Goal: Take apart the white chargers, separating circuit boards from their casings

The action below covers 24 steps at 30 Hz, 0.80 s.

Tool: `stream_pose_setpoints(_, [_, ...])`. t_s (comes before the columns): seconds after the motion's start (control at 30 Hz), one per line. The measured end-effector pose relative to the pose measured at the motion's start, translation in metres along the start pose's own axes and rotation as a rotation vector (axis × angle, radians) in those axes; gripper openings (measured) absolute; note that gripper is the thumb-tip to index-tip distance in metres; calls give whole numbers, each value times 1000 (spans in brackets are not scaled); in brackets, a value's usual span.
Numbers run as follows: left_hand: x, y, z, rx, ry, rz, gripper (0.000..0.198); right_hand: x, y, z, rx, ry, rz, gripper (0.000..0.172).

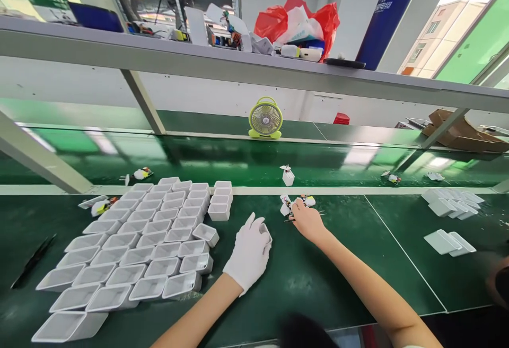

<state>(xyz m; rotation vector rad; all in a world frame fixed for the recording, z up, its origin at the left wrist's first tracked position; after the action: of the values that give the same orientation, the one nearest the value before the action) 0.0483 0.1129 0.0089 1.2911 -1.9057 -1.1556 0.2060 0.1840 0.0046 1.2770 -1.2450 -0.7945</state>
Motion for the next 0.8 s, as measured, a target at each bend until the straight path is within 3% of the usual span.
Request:
stream_pose_setpoints(0.07, [-1, -6, 14, 89, 45, -16, 14, 8, -4, 11, -6, 55, 12, 33])
stream_pose_setpoints(0.27, [-4, -23, 48, 379, 196, -67, 68, 26, -6, 34, -71, 166, 41, 27])
stream_pose_setpoints(0.33, [-5, -26, 51, 445, 211, -77, 69, 23, 0, 30, -103, 123, 38, 32])
stream_pose_setpoints(0.43, [-6, -23, 54, 530, 211, -101, 53, 10, 6, 28, -136, 70, 72, 56])
stream_pose_setpoints(0.53, [-3, -11, 58, 585, 205, -175, 47, -1, 7, 34, -149, 39, 143, 63])
stream_pose_setpoints(0.67, [4, 16, 54, 589, 136, -285, 55, -7, 12, 47, -170, 3, 206, 42])
stream_pose_setpoints(0.8, [9, 60, 30, 545, 10, -312, 58, -11, 12, 56, -227, -50, 256, 34])
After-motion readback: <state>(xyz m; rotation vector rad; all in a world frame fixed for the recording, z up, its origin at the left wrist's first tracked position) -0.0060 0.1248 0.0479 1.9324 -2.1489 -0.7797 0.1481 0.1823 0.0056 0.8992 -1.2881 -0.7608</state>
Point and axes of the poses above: each hand's wrist, its own x-axis away from the middle knuckle, its own y-axis out of the back of the hand, z = x × y, the point moved 10 cm from there along -x, towards the middle knuckle, and after that the axes turned 10 degrees about z, right-handed, at the moved point
